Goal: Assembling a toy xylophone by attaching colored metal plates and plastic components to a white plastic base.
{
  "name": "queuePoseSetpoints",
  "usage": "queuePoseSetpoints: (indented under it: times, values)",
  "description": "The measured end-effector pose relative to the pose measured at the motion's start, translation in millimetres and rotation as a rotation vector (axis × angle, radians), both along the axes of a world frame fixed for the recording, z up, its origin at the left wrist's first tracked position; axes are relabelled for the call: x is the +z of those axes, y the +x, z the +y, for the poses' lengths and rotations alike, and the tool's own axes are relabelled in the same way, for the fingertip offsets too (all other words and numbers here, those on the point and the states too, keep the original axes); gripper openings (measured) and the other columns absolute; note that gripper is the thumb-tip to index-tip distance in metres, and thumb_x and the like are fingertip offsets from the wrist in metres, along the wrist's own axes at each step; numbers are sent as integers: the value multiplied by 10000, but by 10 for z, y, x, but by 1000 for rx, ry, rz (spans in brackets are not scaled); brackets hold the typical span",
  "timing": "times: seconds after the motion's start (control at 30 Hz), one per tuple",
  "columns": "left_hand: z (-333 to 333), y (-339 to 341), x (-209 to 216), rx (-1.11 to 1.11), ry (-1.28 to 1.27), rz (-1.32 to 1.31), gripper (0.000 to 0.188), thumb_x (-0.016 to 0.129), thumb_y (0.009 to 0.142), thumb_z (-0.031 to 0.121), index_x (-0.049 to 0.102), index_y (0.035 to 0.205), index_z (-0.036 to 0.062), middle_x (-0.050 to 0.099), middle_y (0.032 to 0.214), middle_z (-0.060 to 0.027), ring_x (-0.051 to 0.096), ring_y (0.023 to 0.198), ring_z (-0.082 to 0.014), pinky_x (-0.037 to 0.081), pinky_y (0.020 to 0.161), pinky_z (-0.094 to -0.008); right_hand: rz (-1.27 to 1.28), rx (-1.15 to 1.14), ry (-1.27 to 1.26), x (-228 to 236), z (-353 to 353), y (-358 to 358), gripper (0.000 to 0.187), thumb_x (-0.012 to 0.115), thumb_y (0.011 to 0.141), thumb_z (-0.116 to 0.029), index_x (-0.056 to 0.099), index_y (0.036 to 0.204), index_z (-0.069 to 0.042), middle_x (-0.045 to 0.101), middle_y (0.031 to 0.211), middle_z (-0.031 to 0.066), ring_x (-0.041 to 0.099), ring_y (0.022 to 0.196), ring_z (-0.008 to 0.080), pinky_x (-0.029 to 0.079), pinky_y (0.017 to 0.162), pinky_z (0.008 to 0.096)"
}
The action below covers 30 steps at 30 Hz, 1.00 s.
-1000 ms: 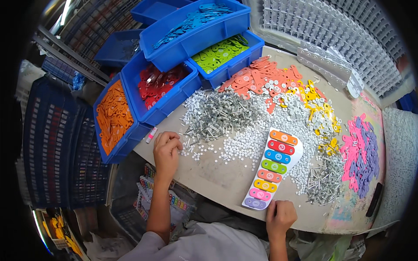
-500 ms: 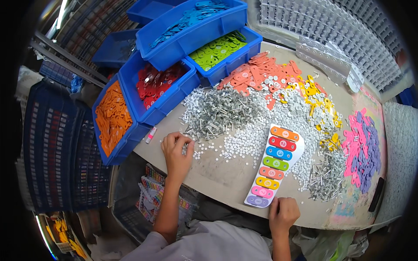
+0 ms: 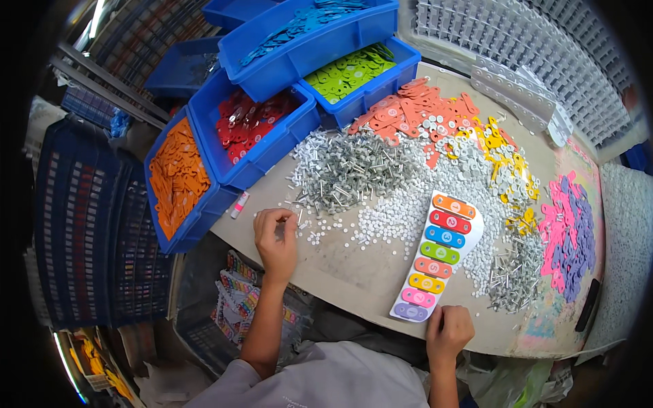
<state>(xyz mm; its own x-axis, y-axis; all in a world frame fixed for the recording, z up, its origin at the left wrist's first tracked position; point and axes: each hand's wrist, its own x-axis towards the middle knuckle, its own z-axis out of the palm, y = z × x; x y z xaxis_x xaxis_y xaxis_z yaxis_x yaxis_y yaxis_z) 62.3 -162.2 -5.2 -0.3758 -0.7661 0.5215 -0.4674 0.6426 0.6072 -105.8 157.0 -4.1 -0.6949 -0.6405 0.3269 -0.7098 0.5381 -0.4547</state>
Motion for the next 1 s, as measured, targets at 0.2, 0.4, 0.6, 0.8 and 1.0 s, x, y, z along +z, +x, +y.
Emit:
queuePoseSetpoints:
  times: [0.2, 0.4, 0.6, 0.8, 1.0]
  values:
    - [-44, 65, -31, 54, 131, 127, 93, 694, 915, -8, 690, 1005, 16, 660, 959, -106, 623, 897, -272, 490, 817, -384, -12, 1, 0, 10, -5, -11, 184, 732, 859, -15, 569, 775, -25, 542, 715, 145, 548, 638, 349, 395, 569, 462]
    - [-23, 37, -46, 77, 253, 223, 119, 705, 910, -16, 675, 1023, 4, 620, 934, -47, 583, 872, -153, 480, 804, -297, -6, 1, -2, 6, -17, -8, 175, 714, 869, -9, 567, 773, -9, 537, 715, 150, 550, 626, 349, 404, 575, 457]
    - [-64, 59, -97, 11, 211, 155, 111, 731, 892, -9, 630, 925, 22, 617, 903, -41, 578, 829, -157, 473, 802, -296, 12, -4, 10, -2, -16, -1, 191, 730, 858, -13, 563, 766, -21, 548, 719, 143, 552, 641, 353, 403, 572, 458]
    - [-59, 45, -44, -63, 138, 34, 169, 757, 830, -18, 608, 863, 57, 624, 845, -46, 592, 787, -213, 452, 820, -362, 21, -9, 4, 2, -11, 9, 184, 735, 852, -4, 570, 772, -14, 557, 720, 143, 562, 646, 348, 411, 576, 455]
    - [-43, 15, 2, -72, 129, 17, 141, 779, 827, -1, 651, 858, 50, 669, 867, -51, 618, 819, -229, 450, 869, -368, 11, -12, 8, -4, 8, 12, 191, 737, 853, -4, 566, 767, -15, 555, 718, 143, 559, 641, 346, 406, 572, 454]
